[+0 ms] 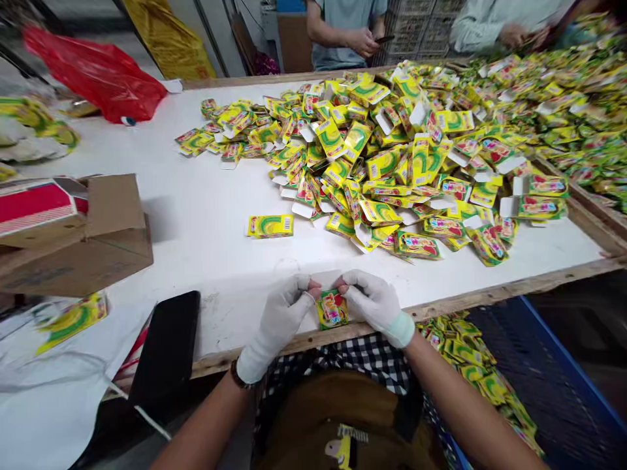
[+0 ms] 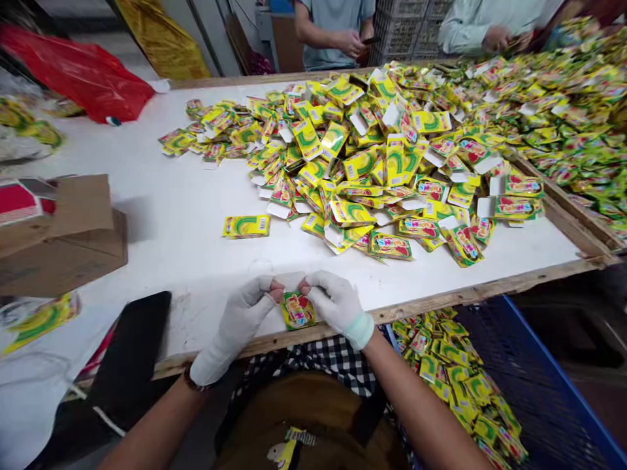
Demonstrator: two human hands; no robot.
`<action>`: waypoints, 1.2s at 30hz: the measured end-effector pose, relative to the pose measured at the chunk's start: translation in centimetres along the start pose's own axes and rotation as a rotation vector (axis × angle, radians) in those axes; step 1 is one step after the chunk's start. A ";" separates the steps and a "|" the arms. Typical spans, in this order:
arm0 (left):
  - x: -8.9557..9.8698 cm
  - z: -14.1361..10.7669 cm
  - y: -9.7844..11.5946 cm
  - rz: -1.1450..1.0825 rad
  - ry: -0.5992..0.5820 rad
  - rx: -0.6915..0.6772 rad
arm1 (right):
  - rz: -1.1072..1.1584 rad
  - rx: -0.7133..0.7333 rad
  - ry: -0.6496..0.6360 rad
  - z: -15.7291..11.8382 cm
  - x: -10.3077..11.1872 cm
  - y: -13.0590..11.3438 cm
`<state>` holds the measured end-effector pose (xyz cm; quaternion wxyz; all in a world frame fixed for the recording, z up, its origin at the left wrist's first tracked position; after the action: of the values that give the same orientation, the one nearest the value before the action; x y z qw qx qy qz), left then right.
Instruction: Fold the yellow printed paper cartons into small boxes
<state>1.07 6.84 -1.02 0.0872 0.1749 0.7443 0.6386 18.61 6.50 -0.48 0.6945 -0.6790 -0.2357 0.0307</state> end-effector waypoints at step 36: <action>2.7 1.8 3.8 0.873 -0.071 -0.387 | 0.300 0.087 0.130 -2.0 2.1 0.1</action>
<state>-0.24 9.99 2.63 -0.1328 0.4736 0.4649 0.7361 21.30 5.39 0.09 0.7246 -0.6766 -0.0847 0.1002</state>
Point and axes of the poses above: each hand's wrist, its own z-axis towards the middle knuckle, its own x-axis out of the back of the hand, y = z × x, the point moved 7 cm from there along z, towards the middle knuckle, and after that the axes turned 12 degrees about -y, right-handed, at the moved point
